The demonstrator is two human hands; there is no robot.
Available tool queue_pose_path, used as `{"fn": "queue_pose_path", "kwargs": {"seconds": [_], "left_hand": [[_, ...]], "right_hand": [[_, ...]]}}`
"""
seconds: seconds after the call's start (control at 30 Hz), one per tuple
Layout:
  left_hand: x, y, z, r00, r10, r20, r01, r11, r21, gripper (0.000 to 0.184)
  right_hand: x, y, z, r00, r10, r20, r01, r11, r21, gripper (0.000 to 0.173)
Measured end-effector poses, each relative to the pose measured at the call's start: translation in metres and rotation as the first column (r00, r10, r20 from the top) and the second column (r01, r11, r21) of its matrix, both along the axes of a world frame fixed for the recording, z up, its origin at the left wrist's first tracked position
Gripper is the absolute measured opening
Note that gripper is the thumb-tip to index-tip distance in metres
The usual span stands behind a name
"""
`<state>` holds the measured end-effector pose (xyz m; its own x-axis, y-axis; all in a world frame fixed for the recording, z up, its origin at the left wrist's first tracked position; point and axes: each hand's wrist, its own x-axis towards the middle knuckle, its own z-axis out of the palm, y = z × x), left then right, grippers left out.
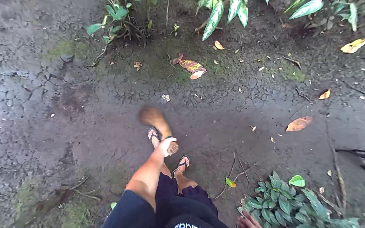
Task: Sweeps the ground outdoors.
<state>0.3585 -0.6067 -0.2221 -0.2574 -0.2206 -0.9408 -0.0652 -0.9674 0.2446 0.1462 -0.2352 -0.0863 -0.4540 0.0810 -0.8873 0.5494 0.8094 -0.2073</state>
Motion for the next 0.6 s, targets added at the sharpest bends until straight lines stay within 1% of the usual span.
{"fn": "queue_pose_path", "kwargs": {"seconds": [0.03,0.07,0.1,0.13,0.2,0.23,0.27,0.33,0.43,0.47,0.53,0.6], "left_hand": [[-0.012,-0.005,0.002,0.986,-0.165,-0.035,0.165,0.986,-0.007,0.067],[-0.017,-0.016,0.009,0.947,-0.312,-0.069,0.311,0.950,-0.026,0.089],[-0.013,-0.029,0.018,0.900,-0.425,-0.093,0.422,0.905,-0.054,0.100],[0.001,-0.039,0.028,0.854,-0.509,-0.106,0.502,0.861,-0.089,0.105],[0.045,-0.059,0.044,0.782,-0.615,-0.104,0.590,0.783,-0.196,0.114],[0.069,-0.067,0.054,0.761,-0.641,-0.096,0.607,0.757,-0.242,0.118],[0.094,-0.072,0.067,0.761,-0.643,-0.086,0.604,0.750,-0.271,0.122],[0.146,-0.078,0.094,0.816,-0.576,-0.042,0.544,0.792,-0.277,0.127],[0.219,-0.091,0.116,0.930,-0.345,0.129,0.367,0.900,-0.235,0.122],[0.240,-0.099,0.115,0.948,-0.250,0.196,0.291,0.932,-0.216,0.117],[0.269,-0.124,0.104,0.949,-0.063,0.308,0.122,0.977,-0.177,0.107],[0.282,-0.159,0.079,0.926,0.153,0.345,-0.099,0.981,-0.169,0.090]], "right_hand": [[0.007,-0.009,-0.002,1.000,-0.017,-0.013,0.017,1.000,0.006,0.046],[0.012,-0.021,-0.005,1.000,-0.020,-0.009,0.020,1.000,0.009,0.046],[0.017,-0.034,-0.008,1.000,-0.001,0.009,0.000,1.000,0.014,0.046],[0.025,-0.047,-0.010,0.999,0.030,0.029,-0.031,0.999,0.021,0.046],[0.040,-0.082,-0.016,0.994,0.094,0.050,-0.095,0.995,0.016,0.045],[0.043,-0.102,-0.019,0.993,0.108,0.044,-0.109,0.994,0.001,0.044],[0.046,-0.121,-0.020,0.994,0.106,0.036,-0.106,0.994,-0.015,0.044],[0.050,-0.155,-0.015,0.996,0.092,0.023,-0.091,0.996,-0.020,0.045],[0.059,-0.196,0.000,0.994,0.105,0.021,-0.105,0.995,-0.005,0.044],[0.063,-0.204,0.005,0.994,0.107,0.022,-0.107,0.994,-0.001,0.044],[0.071,-0.216,0.013,0.994,0.108,0.020,-0.109,0.994,0.010,0.045],[0.082,-0.227,0.022,0.993,0.116,0.014,-0.116,0.993,0.026,0.045]]}}
